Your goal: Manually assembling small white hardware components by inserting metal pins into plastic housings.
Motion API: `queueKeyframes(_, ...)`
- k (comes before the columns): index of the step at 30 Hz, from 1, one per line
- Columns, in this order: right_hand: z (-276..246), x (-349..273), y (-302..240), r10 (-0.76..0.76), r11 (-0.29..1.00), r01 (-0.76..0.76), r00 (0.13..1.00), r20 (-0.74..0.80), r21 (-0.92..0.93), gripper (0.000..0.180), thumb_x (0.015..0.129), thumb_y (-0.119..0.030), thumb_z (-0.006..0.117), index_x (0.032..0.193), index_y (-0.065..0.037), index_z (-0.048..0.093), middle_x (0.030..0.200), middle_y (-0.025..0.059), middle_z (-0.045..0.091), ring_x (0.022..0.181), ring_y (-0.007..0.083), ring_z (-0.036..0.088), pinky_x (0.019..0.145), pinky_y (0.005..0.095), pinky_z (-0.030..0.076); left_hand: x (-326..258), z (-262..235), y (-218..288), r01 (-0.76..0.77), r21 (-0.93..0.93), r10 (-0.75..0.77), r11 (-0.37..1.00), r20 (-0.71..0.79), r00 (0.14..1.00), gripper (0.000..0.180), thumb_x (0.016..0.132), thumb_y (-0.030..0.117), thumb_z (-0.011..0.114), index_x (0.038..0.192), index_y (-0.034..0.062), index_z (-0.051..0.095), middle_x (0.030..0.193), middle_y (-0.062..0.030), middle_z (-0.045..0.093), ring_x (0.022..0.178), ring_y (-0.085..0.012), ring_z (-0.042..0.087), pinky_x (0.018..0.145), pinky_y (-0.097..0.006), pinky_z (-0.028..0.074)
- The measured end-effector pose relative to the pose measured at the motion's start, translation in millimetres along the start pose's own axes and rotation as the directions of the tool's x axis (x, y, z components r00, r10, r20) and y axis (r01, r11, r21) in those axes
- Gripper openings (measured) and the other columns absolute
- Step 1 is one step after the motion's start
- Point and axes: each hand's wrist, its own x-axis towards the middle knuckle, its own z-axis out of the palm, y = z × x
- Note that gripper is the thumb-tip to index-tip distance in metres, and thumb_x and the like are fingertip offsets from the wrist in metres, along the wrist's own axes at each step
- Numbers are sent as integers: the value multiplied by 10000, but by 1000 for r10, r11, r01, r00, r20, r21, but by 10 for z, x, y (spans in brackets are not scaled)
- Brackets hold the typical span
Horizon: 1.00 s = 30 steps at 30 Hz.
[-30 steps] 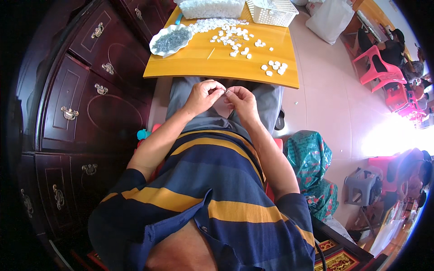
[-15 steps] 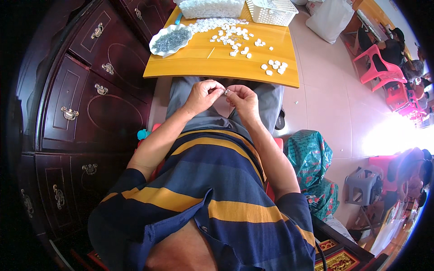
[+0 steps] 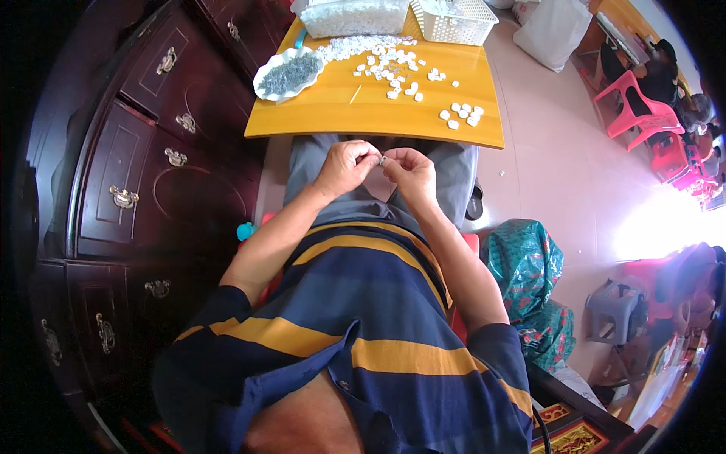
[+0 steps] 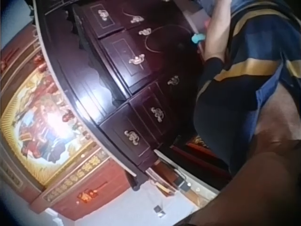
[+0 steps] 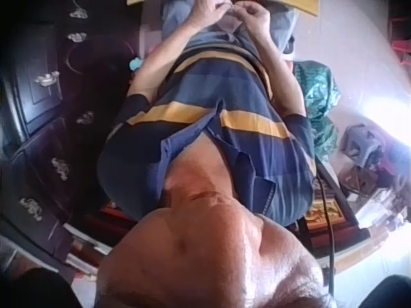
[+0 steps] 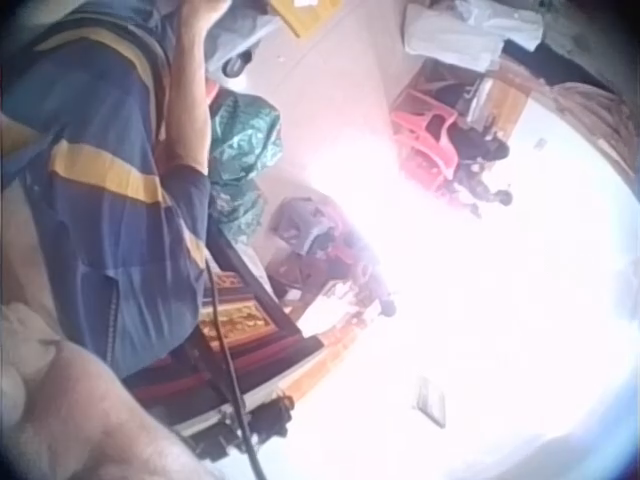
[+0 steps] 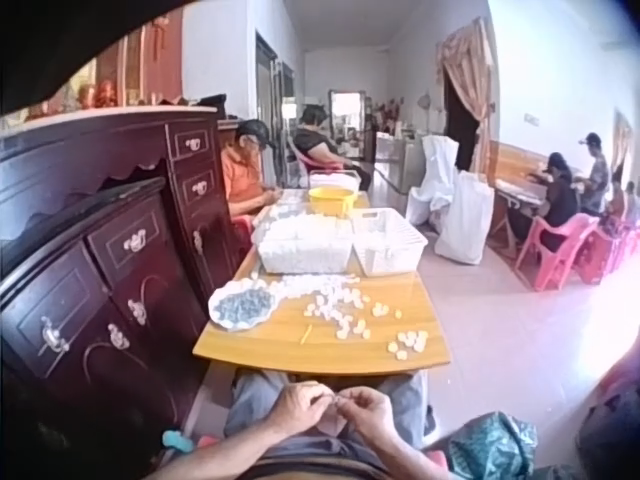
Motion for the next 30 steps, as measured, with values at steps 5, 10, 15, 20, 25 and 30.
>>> queueKeyframes(5, -46, 22, 42, 18, 999, -18, 1000, -1, -31, 107, 908, -33, 714, 1003, 15, 710, 772, 13, 682, 665, 66, 600, 608, 203, 473, 23, 33, 64, 26, 24, -26, 999, 16, 1000, 58, 853, 82, 699, 840, 26, 709, 819, -171, 710, 755, -372, 695, 668, -427, 553)
queueKeyframes(10, -45, 17, 87, 48, 999, -48, 999, -23, -7, 83, 881, -5, 729, 963, -5, 716, 751, 5, 675, 658, 70, 587, 605, 216, 469, -4, 75, 14, -24, 78, 21, 997, 33, 999, 45, 853, 35, 712, 883, 1, 713, 806, -154, 709, 696, -278, 693, 633, -346, 528)
queueKeyframes(15, -53, 19, 70, 20, 1000, -20, 1000, -4, 4, 91, 896, -22, 729, 983, -1, 711, 772, 7, 680, 668, 67, 586, 616, 218, 473, 29, 10, -4, 30, 46, -34, 999, 91, 995, 89, 864, 43, 725, 945, 8, 738, 848, -132, 737, 709, -214, 698, 656, -316, 537)
queueKeyframes(20, -131, 74, 4, -21, 992, 22, 1000, -6, 122, 112, 906, -25, 713, 1014, -5, 690, 782, 1, 672, 680, 77, 598, 642, 214, 495, 162, -55, -68, 152, -137, -141, 979, 85, 986, 178, 887, 40, 699, 1049, -20, 743, 898, -117, 759, 779, -158, 722, 708, -288, 577)
queueKeyframes(25, -196, 106, -83, -22, 969, 35, 998, -55, 244, 108, 919, -42, 718, 1019, -20, 685, 826, 6, 679, 698, 87, 623, 667, 220, 520, 437, -52, -239, 167, 0, -167, 986, 55, 984, 245, 884, 57, 677, 1121, 13, 723, 865, -119, 749, 750, -199, 726, 683, -320, 570)
queueKeyframes(30, -251, 93, -141, 22, 946, 22, 991, -132, 324, 161, 932, -82, 722, 1080, -41, 674, 873, -2, 688, 721, 76, 631, 659, 216, 517, 849, 154, -242, 30, 321, -74, 947, 125, 989, 395, 893, 142, 645, 1278, 51, 645, 852, -165, 726, 780, -355, 710, 703, -459, 563)
